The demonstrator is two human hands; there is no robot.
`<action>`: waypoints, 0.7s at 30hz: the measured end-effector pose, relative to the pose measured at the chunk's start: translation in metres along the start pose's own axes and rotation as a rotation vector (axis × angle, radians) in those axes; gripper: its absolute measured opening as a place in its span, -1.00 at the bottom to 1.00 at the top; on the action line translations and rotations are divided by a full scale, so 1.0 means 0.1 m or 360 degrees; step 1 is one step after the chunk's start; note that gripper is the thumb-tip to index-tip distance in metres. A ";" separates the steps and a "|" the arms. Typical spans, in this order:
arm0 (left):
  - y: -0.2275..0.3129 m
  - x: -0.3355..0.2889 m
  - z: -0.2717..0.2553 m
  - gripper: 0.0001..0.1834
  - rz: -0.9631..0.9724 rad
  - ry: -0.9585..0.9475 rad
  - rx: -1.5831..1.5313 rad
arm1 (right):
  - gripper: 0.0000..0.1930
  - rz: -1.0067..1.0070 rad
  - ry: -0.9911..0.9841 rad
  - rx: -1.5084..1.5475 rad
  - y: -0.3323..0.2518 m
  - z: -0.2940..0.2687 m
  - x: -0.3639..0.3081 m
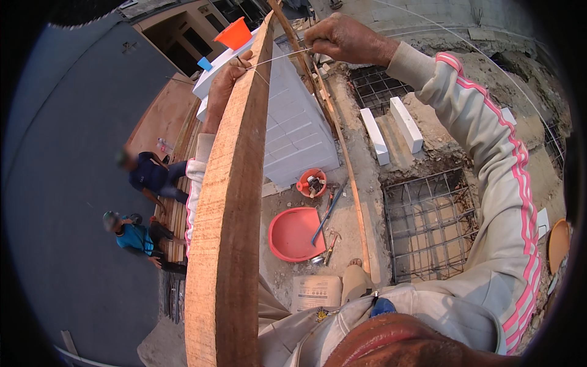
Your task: The person unrolls a length of string from a spool, pulls it taut over a wooden beam, and secures it by wrapping it around a nail.
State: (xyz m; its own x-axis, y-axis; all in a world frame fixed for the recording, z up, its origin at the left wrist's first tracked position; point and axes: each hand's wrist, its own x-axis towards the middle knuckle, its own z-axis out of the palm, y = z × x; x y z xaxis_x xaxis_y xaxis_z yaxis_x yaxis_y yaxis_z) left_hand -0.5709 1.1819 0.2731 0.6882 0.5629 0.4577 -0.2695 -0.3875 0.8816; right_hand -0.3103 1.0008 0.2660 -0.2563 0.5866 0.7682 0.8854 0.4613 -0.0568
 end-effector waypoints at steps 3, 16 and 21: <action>-0.08 -0.01 0.01 -0.72 -0.0095 0.0060 -0.0255 | -0.83 0.0021 0.0002 0.0017 0.00 0.01 -0.01; 0.07 0.06 0.03 -0.81 0.0050 0.0094 0.0317 | -0.83 -0.0245 0.0285 0.0009 0.02 -0.01 0.14; 0.15 -0.07 0.18 -0.79 0.0005 0.0187 0.0246 | -0.84 0.0028 0.0014 0.0017 0.01 -0.05 0.10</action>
State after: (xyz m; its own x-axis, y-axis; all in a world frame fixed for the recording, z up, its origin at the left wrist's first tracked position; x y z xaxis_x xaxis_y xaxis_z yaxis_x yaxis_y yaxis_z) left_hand -0.5678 1.1588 0.2811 0.6014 0.6395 0.4788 -0.1585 -0.4919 0.8561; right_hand -0.3101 1.0040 0.2771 -0.2371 0.5887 0.7728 0.8857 0.4578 -0.0770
